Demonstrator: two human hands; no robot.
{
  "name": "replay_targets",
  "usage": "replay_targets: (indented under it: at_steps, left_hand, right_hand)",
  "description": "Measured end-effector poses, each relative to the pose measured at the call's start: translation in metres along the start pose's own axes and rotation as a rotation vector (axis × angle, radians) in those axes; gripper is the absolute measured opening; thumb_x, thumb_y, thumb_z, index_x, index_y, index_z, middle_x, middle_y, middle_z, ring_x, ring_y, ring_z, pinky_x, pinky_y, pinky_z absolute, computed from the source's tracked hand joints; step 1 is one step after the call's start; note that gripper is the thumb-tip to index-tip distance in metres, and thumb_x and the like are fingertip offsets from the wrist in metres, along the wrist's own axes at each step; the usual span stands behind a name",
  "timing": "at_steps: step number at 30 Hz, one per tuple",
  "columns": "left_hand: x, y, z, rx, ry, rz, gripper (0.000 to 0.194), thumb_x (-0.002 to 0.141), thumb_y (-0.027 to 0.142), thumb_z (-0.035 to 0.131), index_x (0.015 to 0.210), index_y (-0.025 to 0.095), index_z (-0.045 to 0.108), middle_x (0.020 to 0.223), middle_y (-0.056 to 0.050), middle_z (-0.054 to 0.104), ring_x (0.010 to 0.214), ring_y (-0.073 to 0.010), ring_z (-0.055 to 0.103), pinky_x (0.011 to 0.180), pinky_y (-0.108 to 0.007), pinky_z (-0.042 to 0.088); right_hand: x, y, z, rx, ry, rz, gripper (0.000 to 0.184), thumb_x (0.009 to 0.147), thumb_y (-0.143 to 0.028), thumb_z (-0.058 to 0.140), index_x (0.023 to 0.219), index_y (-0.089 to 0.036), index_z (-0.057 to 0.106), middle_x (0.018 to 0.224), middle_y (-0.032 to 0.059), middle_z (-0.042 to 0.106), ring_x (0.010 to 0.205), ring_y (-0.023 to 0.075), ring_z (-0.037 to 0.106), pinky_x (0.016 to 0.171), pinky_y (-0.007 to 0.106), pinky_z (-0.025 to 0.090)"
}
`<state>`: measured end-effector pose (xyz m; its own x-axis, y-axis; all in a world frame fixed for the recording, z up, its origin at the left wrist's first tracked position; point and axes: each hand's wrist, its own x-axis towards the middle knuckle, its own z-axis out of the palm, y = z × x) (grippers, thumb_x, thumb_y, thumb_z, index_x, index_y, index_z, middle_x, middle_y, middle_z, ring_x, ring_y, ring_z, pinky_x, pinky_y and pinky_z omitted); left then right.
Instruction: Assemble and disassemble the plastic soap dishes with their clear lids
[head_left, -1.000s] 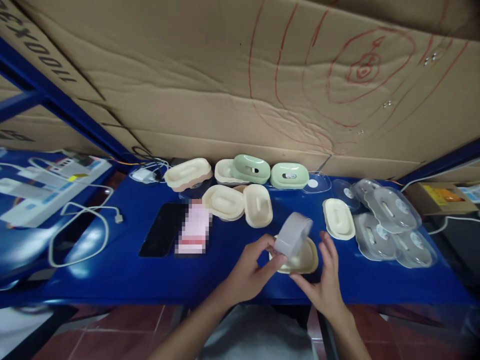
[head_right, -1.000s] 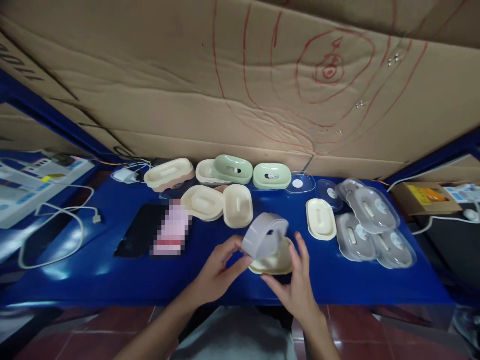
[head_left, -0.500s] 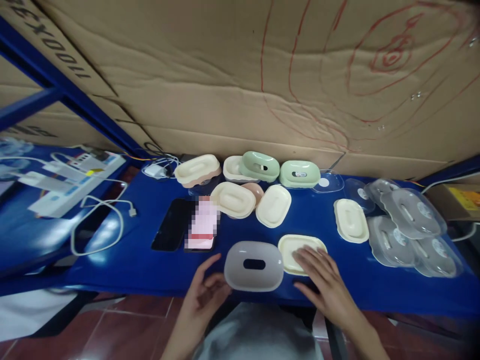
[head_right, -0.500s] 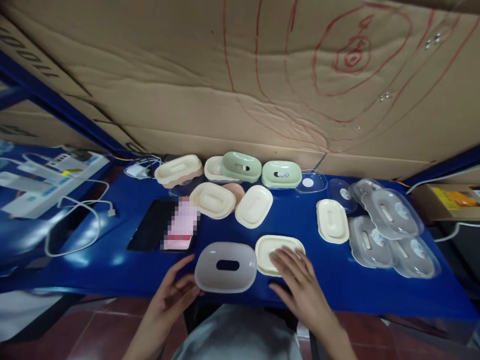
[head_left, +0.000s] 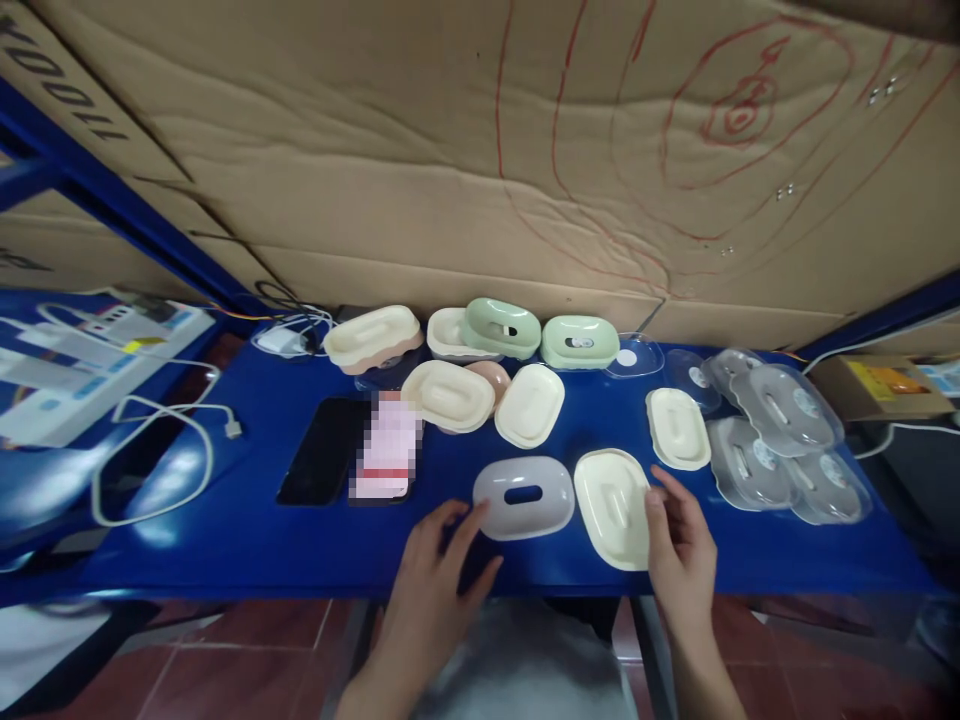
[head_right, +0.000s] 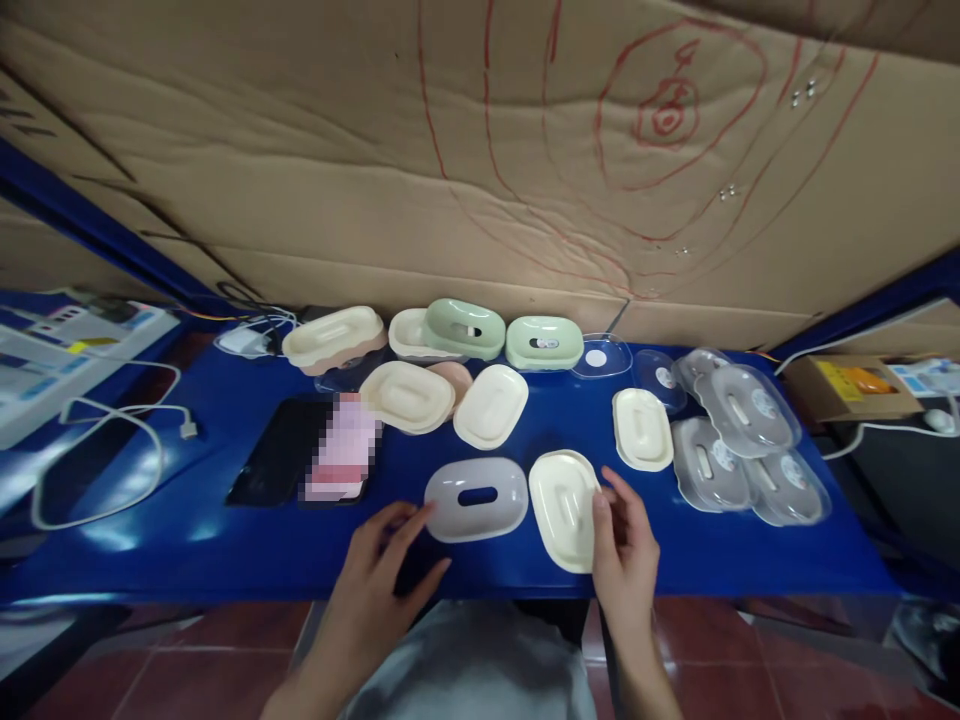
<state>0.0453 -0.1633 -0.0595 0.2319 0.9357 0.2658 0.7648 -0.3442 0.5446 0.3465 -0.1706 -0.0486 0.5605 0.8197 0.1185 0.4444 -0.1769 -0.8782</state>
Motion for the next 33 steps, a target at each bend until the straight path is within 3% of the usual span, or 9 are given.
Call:
replay_targets:
  at_steps: [2, 5, 9, 14, 17, 21, 26, 30, 33]
  left_hand:
    - [0.009, 0.004, 0.006, 0.061, -0.028, 0.133, 0.052, 0.103, 0.027, 0.066, 0.153, 0.034, 0.055, 0.158, -0.015, 0.053, 0.141, -0.0395, 0.057, 0.106, -0.058, 0.058]
    - [0.023, 0.007, 0.012, 0.040, -0.021, 0.207, 0.036, 0.104, 0.023, 0.065, 0.140, 0.029, 0.064, 0.156, -0.012, 0.058, 0.147, -0.0376, 0.052, 0.111, -0.057, 0.056]
    - [0.033, 0.010, 0.012, -0.093, 0.129, 0.148, 0.024, 0.104, 0.028, 0.070, 0.128, 0.027, 0.069, 0.132, -0.008, 0.071, 0.138, -0.0324, 0.057, 0.111, -0.053, 0.057]
    - [0.029, 0.021, 0.008, -0.118, 0.221, 0.153, 0.024, 0.102, 0.026, 0.072, 0.126, 0.025, 0.071, 0.126, -0.008, 0.072, 0.133, -0.0307, 0.058, 0.110, -0.049, 0.054]
    - [0.018, 0.029, 0.004, -0.058, 0.265, 0.157, 0.021, 0.101, 0.022, 0.073, 0.122, 0.024, 0.072, 0.121, -0.008, 0.073, 0.130, -0.0317, 0.059, 0.106, -0.048, 0.052]
    - [-0.001, 0.036, 0.002, 0.028, 0.339, 0.099, 0.006, 0.100, 0.026, 0.076, 0.103, 0.024, 0.072, 0.103, -0.005, 0.075, 0.113, -0.0291, 0.065, 0.105, -0.049, 0.043]
    - [-0.018, 0.039, 0.015, -0.012, 0.260, 0.157, 0.014, 0.103, 0.034, 0.072, 0.098, 0.022, 0.069, 0.106, -0.005, 0.079, 0.112, -0.0257, 0.069, 0.115, -0.049, 0.036]
    - [-0.017, 0.039, 0.021, -0.030, 0.177, 0.152, 0.015, 0.104, 0.039, 0.071, 0.107, 0.024, 0.072, 0.122, -0.004, 0.079, 0.126, -0.0262, 0.067, 0.126, -0.049, 0.025]
    - [-0.013, 0.036, 0.019, -0.022, 0.111, 0.162, 0.016, 0.106, 0.032, 0.067, 0.121, 0.027, 0.072, 0.135, -0.004, 0.075, 0.135, -0.0255, 0.062, 0.128, -0.049, 0.024]
  right_hand:
    - [0.002, 0.005, 0.002, 0.005, 0.024, 0.018, 0.057, 0.098, -0.055, 0.070, 0.145, -0.022, 0.064, 0.115, 0.0121, 0.076, 0.089, 0.0227, 0.075, 0.067, 0.030, 0.059]
    - [-0.001, 0.014, -0.001, -0.036, -0.016, 0.012, 0.065, 0.099, -0.055, 0.069, 0.153, -0.023, 0.056, 0.127, 0.0143, 0.073, 0.095, 0.0234, 0.076, 0.068, 0.030, 0.061]
    - [-0.024, 0.011, -0.005, -0.128, -0.277, -0.121, 0.050, 0.106, -0.047, 0.059, 0.150, -0.024, 0.060, 0.114, 0.0078, 0.079, 0.094, 0.0209, 0.077, 0.077, 0.029, 0.063]
    - [-0.052, -0.004, 0.003, -0.146, -0.529, -0.438, 0.046, 0.108, -0.030, 0.058, 0.153, -0.032, 0.057, 0.099, -0.0002, 0.079, 0.088, 0.0166, 0.077, 0.083, 0.027, 0.063]
    - [-0.047, -0.006, 0.008, -0.196, -0.495, -0.570, 0.046, 0.107, -0.028, 0.059, 0.152, -0.034, 0.057, 0.121, 0.0046, 0.078, 0.110, 0.0221, 0.076, 0.095, 0.036, 0.064]
    - [-0.020, -0.008, 0.016, -0.341, -0.520, -0.671, 0.062, 0.105, -0.036, 0.063, 0.164, -0.033, 0.044, 0.163, 0.0112, 0.054, 0.147, 0.0321, 0.056, 0.113, 0.051, 0.057]
    - [-0.001, -0.013, 0.032, -0.431, -0.714, -0.806, 0.063, 0.108, -0.034, 0.058, 0.168, -0.037, 0.038, 0.175, 0.0081, 0.038, 0.155, 0.0320, 0.047, 0.120, 0.056, 0.051]
    - [-0.002, -0.010, 0.034, -0.422, -0.724, -0.759, 0.074, 0.109, -0.035, 0.057, 0.173, -0.033, 0.022, 0.175, 0.0104, 0.036, 0.157, 0.0307, 0.045, 0.120, 0.053, 0.052]
    - [-0.005, -0.008, 0.029, -0.418, -0.725, -0.765, 0.070, 0.107, -0.034, 0.058, 0.171, -0.034, 0.032, 0.178, 0.0098, 0.029, 0.159, 0.0322, 0.041, 0.119, 0.052, 0.054]
